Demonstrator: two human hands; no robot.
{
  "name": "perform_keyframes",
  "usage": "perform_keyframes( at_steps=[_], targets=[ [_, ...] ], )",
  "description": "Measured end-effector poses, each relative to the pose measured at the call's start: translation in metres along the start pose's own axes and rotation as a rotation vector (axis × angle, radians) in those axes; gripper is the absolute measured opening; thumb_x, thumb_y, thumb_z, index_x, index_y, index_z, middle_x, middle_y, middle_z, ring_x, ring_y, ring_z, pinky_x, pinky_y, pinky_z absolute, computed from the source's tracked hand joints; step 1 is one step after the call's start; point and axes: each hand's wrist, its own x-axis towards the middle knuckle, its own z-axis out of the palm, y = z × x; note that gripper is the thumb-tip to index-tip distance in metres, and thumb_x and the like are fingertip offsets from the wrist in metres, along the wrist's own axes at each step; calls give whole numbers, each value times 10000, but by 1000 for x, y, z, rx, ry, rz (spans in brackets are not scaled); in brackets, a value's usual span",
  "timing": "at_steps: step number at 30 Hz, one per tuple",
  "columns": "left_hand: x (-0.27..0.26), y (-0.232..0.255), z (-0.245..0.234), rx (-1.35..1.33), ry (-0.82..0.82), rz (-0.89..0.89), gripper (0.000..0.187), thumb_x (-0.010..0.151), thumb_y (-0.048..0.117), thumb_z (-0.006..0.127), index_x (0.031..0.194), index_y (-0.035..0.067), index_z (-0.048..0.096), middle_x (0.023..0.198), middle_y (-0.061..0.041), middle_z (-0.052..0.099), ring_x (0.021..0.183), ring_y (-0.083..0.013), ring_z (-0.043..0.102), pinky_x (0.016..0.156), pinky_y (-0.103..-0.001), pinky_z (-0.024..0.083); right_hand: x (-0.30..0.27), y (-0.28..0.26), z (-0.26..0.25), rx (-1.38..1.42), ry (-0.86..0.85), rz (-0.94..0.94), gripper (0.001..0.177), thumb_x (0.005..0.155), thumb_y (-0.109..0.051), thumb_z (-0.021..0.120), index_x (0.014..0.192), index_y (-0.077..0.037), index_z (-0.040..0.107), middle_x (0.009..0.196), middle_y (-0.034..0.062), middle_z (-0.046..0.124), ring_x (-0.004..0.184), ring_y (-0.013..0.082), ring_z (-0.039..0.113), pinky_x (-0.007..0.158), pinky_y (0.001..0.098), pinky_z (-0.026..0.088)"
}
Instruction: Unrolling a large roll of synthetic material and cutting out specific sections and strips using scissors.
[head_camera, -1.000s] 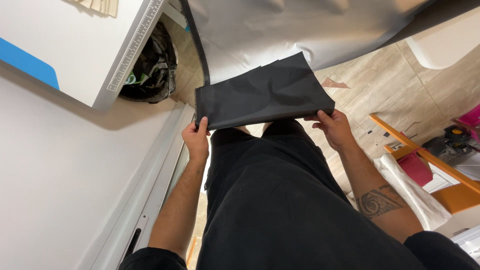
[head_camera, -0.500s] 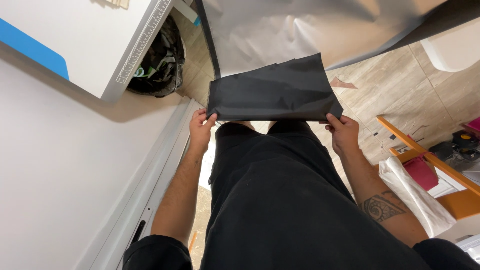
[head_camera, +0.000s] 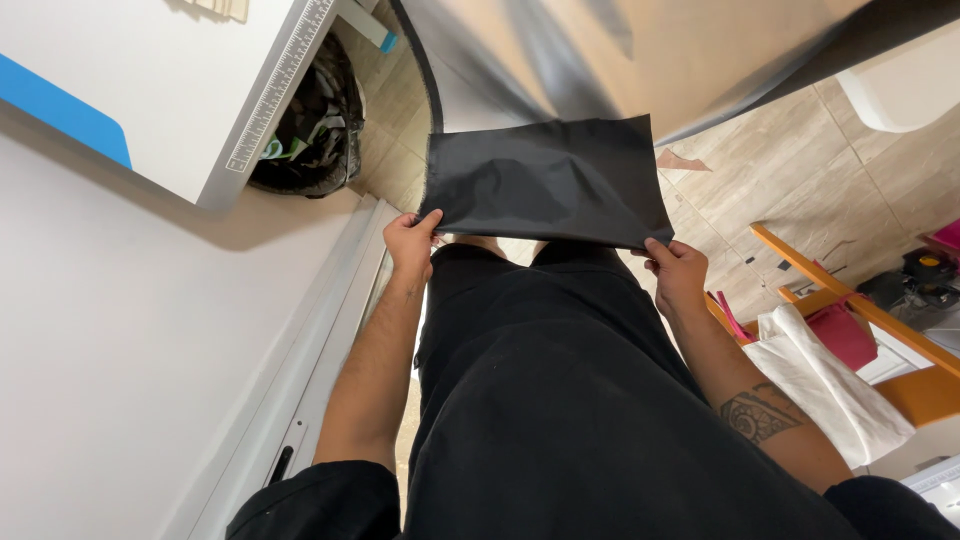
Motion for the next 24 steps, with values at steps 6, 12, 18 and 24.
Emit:
perform_keyframes(
  at_steps=[6, 12, 18, 24],
  targets=[
    [-20, 30, -1, -5, -180, -234, 542, 864, 116, 862, 1305, -4, 570, 772, -53, 608, 434, -132, 602, 394, -173, 467, -10, -10, 4, 46, -2, -20, 274, 831, 26, 808, 1045, -20, 644, 803, 71, 668, 690, 171, 720, 573, 193, 577],
    [-28, 48, -7, 11, -230, -294, 389, 905, 117, 812, 1241, 67, 624, 743, -37, 576, 468, -112, 552, 444, -190, 463, -20, -68, 15, -43, -240, 15, 491, 765, 75, 789, 1212, -38, 623, 891, 35, 647, 750, 158, 678, 650, 218, 596],
    [-5, 19, -16, 150, -358, -425, 230, 887, 162, 832, 1078, 102, 720, 727, -17, 608, 514, -107, 561, 509, -225, 501, 10, -64, 8, -165, -312, 114, 216, 724, 75, 780, 918, 7, 715, 789, 128, 679, 738, 250, 709, 746, 369, 613],
    [-10, 26, -11, -43, -195, -215, 236, 809, 86, 892, 854, 80, 660, 699, -34, 621, 577, -158, 655, 561, -245, 571, 0, -73, 12, -189, -298, 117, 235, 756, 28, 811, 973, 16, 724, 859, 126, 692, 805, 261, 703, 793, 396, 600]
  ],
)
